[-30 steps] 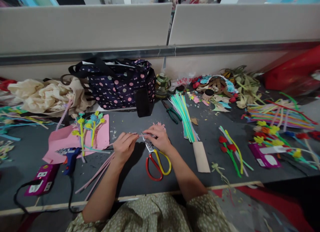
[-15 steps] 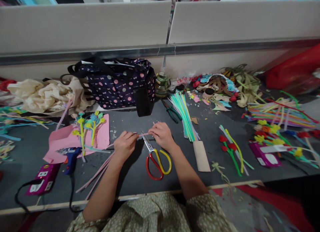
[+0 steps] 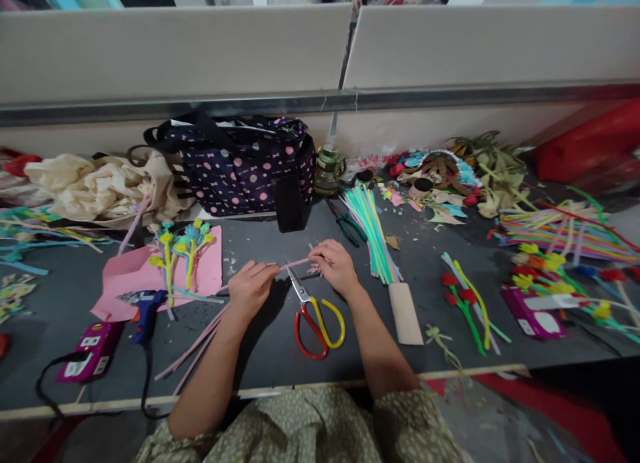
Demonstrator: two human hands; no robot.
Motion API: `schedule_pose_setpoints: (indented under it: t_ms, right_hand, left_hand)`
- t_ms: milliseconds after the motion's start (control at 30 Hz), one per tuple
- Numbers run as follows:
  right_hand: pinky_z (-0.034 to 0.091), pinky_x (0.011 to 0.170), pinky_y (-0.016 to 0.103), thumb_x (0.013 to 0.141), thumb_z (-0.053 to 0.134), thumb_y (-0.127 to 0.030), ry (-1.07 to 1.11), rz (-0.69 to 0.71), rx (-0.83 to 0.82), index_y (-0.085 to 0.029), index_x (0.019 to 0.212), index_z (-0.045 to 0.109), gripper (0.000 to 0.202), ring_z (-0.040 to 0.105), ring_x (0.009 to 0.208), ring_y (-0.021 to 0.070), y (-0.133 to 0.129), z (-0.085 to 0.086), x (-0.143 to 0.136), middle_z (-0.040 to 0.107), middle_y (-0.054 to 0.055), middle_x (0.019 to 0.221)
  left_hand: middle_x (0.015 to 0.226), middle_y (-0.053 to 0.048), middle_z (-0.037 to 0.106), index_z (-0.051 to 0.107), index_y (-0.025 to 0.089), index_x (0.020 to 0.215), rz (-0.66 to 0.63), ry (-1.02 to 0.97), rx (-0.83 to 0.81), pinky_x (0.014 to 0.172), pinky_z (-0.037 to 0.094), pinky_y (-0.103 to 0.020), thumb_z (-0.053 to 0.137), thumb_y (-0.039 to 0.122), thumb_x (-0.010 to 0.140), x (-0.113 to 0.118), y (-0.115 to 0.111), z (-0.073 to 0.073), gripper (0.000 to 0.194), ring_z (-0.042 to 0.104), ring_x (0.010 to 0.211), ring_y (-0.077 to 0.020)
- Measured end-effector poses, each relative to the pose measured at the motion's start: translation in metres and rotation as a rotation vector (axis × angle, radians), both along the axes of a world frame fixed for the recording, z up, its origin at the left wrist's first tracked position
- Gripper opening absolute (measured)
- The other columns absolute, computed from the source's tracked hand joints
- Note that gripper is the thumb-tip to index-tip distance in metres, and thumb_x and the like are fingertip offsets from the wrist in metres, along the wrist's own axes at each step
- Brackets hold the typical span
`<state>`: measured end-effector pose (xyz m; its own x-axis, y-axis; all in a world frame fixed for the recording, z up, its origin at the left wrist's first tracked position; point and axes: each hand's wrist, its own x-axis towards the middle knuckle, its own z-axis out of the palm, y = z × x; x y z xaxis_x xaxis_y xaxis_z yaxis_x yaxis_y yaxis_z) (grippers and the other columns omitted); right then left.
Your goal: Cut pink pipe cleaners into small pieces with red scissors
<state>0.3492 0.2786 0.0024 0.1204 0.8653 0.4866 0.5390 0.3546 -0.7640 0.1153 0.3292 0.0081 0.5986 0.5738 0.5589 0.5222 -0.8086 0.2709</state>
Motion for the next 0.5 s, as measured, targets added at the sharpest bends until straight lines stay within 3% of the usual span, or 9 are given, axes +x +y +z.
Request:
schedule_pose_setpoints:
  t_ms: [200, 333, 500]
  right_hand:
    - [0.045, 0.07, 0.03, 0.083, 0.065, -0.028, 0.228, -0.035, -0.054, -0.019, 0.076, 0.066, 0.012, 0.057, 0.073, 0.0156, 0.001, -0.002, 0.003, 0.06, 0.001, 0.076]
    - [0.044, 0.061, 0.025, 0.079, 0.069, -0.032, 0.532, -0.126, -0.049, -0.02, 0.077, 0.061, 0.014, 0.052, 0.064, 0.0125, 0.004, -0.01, 0.012, 0.056, -0.001, 0.071]
    - [0.047, 0.057, 0.024, 0.081, 0.064, -0.04, 0.836, -0.114, 0.018, -0.022, 0.076, 0.054, 0.021, 0.052, 0.059, 0.0114, 0.008, -0.013, 0.019, 0.056, -0.001, 0.069]
  left_hand:
    - [0.072, -0.003, 0.064, 0.067, 0.02, 0.092, 0.049, -0.032, -0.002, 0.062, 0.039, -0.028, 0.052, 0.018, 0.09, -0.002, 0.0, 0.003, 0.015, 0.054, 0.069, -0.0159]
    - [0.073, -0.003, 0.065, 0.067, 0.019, 0.094, 0.067, -0.051, -0.013, 0.063, 0.04, -0.027, 0.053, 0.019, 0.09, -0.004, 0.002, 0.001, 0.014, 0.056, 0.069, -0.0157]
    - [0.076, -0.003, 0.066, 0.066, 0.02, 0.099, 0.034, -0.111, -0.151, 0.065, 0.044, -0.025, 0.049, 0.021, 0.093, -0.003, 0.0, -0.004, 0.018, 0.06, 0.07, -0.0139]
